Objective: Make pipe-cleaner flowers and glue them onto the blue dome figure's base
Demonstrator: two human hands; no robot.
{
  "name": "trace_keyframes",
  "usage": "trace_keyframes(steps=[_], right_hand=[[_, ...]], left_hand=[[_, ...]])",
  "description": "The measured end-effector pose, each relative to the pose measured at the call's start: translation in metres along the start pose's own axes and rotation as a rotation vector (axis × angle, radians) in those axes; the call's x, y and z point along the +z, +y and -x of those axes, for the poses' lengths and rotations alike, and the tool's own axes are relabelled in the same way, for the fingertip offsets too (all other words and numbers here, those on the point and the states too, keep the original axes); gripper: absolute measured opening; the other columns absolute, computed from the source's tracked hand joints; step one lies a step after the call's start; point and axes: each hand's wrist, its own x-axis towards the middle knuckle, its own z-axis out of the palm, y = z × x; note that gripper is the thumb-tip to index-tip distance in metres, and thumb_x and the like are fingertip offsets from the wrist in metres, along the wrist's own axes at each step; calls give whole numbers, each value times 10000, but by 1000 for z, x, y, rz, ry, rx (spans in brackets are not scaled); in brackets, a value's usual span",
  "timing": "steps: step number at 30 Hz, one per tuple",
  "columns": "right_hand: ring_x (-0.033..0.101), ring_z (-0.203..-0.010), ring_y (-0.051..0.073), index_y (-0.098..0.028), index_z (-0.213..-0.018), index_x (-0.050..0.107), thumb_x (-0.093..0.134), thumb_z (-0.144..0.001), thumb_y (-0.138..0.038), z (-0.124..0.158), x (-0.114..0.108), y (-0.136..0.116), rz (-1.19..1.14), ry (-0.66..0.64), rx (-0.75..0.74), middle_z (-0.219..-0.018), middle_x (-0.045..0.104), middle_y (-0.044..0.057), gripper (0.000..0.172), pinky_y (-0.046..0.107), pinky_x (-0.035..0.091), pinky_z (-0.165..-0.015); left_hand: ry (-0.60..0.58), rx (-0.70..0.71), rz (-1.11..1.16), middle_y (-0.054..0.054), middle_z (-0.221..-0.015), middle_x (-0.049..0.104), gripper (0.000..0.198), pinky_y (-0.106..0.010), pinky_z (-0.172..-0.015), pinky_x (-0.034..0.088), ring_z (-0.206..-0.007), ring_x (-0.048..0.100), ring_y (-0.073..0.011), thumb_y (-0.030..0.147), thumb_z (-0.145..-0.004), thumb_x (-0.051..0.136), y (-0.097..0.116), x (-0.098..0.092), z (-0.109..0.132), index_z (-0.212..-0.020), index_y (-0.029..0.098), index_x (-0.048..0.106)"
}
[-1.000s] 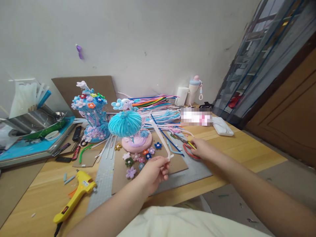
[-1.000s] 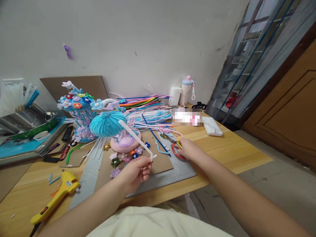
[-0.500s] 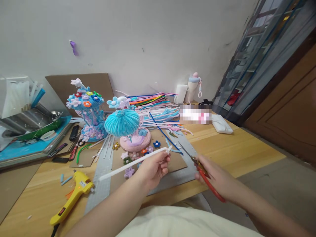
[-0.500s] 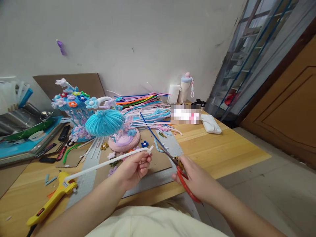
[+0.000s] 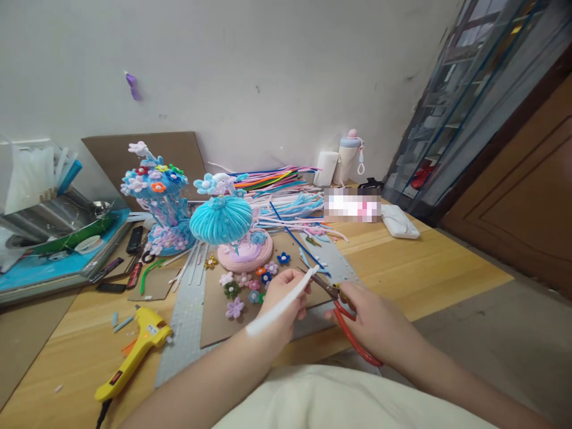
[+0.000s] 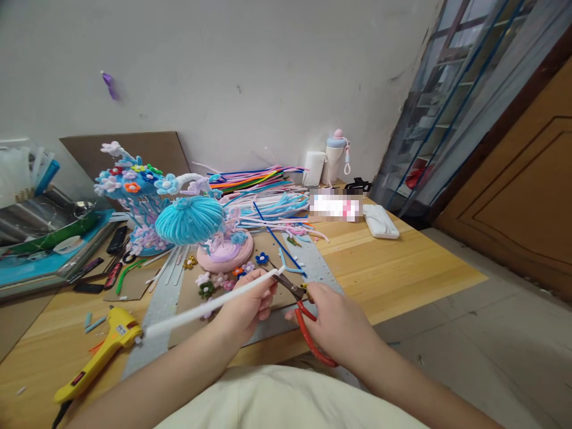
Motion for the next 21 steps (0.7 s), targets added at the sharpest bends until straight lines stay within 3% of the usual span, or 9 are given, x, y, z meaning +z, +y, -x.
trace_keyframes(steps=[6,12,21], right_hand=[[579,-666,202,-222,-775,478,486,-818,-483,-5,0,-1,126,42,-8,-817,644,52,265,256,266,-518],[613,-694,227,-224,-784,520,425,-834,-566,-12,1,1,221,0,-11,-806,667,54,358,258,263,-515],[655,-718,272,-200,-782,608,361,-850,-609,-31,2,17,313,-38,2,-773,698,121,483,285,311,-525]], left_hand=[[34,10,-28,90,-448,393,308,-161,-311,133,-314,243,-15,376,-636,665,-3,1,-3,-598,192,421],[97,10,-70,85,-454,395,245,-165,-321,133,-318,247,-13,288,-659,633,-6,3,-10,-593,184,422],[97,-110,-92,83,-466,387,163,-179,-340,130,-317,238,-18,194,-660,565,-8,16,-43,-605,182,411]])
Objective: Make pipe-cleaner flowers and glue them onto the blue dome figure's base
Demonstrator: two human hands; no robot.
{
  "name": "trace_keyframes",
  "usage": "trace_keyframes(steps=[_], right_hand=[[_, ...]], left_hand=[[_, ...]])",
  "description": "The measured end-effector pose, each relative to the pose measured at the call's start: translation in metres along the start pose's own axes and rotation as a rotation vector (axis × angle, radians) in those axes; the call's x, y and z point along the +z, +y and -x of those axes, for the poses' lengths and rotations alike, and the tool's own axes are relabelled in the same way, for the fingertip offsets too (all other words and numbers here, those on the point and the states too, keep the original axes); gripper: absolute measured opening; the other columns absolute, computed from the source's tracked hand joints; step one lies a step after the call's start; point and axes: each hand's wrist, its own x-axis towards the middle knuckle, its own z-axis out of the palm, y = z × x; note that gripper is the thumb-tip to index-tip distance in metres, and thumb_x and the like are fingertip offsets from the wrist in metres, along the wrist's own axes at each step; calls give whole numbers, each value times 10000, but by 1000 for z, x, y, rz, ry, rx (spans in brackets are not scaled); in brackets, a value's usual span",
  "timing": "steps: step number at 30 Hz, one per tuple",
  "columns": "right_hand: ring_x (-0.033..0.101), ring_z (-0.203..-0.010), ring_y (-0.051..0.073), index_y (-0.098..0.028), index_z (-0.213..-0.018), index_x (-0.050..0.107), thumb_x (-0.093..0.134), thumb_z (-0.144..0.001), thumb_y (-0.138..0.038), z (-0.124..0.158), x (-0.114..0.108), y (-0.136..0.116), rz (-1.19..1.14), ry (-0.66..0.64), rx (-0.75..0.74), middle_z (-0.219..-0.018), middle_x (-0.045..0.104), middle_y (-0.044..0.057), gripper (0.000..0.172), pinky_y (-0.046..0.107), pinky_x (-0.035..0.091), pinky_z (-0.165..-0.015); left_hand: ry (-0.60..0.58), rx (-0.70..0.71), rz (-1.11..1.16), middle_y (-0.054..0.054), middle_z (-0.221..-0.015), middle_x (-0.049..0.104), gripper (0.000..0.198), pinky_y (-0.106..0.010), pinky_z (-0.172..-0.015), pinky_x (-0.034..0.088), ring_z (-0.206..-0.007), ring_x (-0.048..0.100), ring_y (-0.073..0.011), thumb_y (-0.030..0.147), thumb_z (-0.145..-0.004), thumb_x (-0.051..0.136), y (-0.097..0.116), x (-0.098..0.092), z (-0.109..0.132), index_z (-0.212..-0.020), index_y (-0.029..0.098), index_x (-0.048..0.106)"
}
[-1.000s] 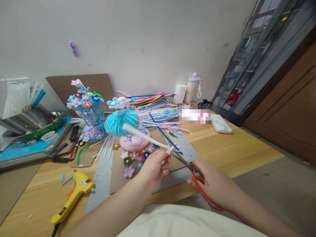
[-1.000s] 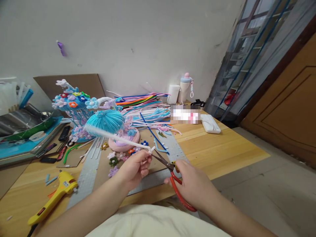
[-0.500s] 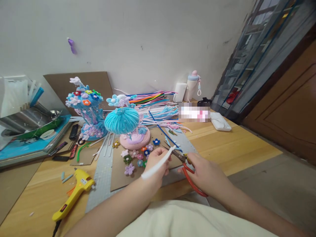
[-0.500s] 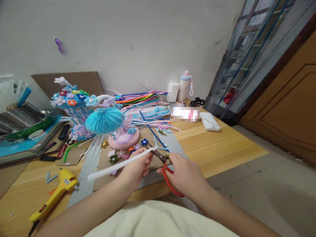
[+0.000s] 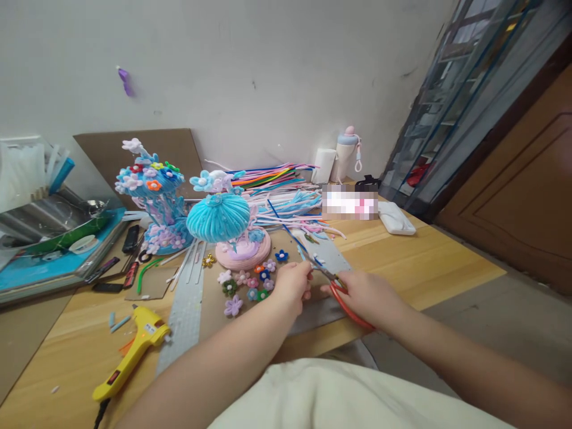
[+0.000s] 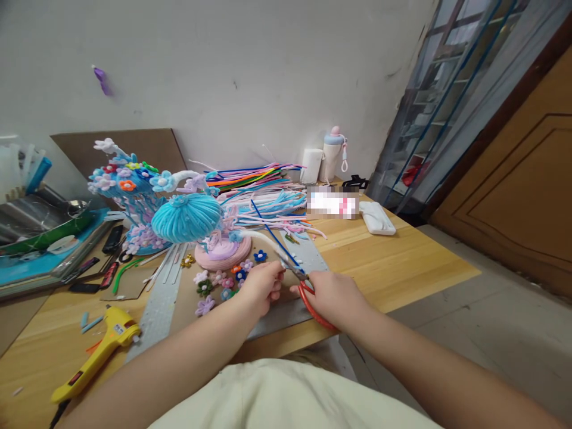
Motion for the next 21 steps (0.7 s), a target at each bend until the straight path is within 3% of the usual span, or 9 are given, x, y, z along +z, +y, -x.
trace_keyframes(steps=[4,8,10,12,17,21], right_hand=[[663,-764,295,-185,-810,642,348,-840,-629,-18,1,16,-9,-73,70,-815,704,156,534,307,366,-555],[648,-872,343,-172,-862,660,356,-801,-667,-43,-3,45,4,-134,278,-954,690,194,585,340,413,-584],[635,-911,356,-169,-926,647,369,-808,-632,-52,-5,58,1,-126,317,-1007,678,192,553,358,429,-597],[635,-910,352,-161,-976,623,389,-814,-586,-56,-5,67,-3,-122,325,-1020,671,189,511,362,438,-604],[639,-883,338,-144,-989,588,356,-836,-566,-54,6,69,-11,-61,322,-1034,654,193,505,358,442,-599],[634,-851,350,-123,-987,595,273,-873,-547,-51,18,63,43,44,356,-1000,651,214,544,390,440,-590]], left_hand=[[-52,-2,-4,88,-478,387,191,-174,-352,130,-327,220,-14,227,-666,576,4,1,-3,-608,187,398],[-166,44,-38,83,-484,406,238,-169,-363,178,-352,254,-23,272,-652,622,7,-22,20,-593,189,407],[-187,70,-97,84,-457,399,238,-177,-362,202,-356,276,-40,287,-644,643,8,-46,40,-597,194,429],[-182,143,-359,74,-481,430,222,-192,-371,237,-362,309,-56,340,-692,600,9,-80,62,-625,198,443],[44,327,-1073,39,-595,459,158,-229,-545,317,-592,467,-127,256,-788,446,9,-171,112,-645,197,482],[239,280,-1602,-1,-721,558,177,-263,-578,315,-668,537,-170,230,-817,373,-1,-209,130,-683,210,487]])
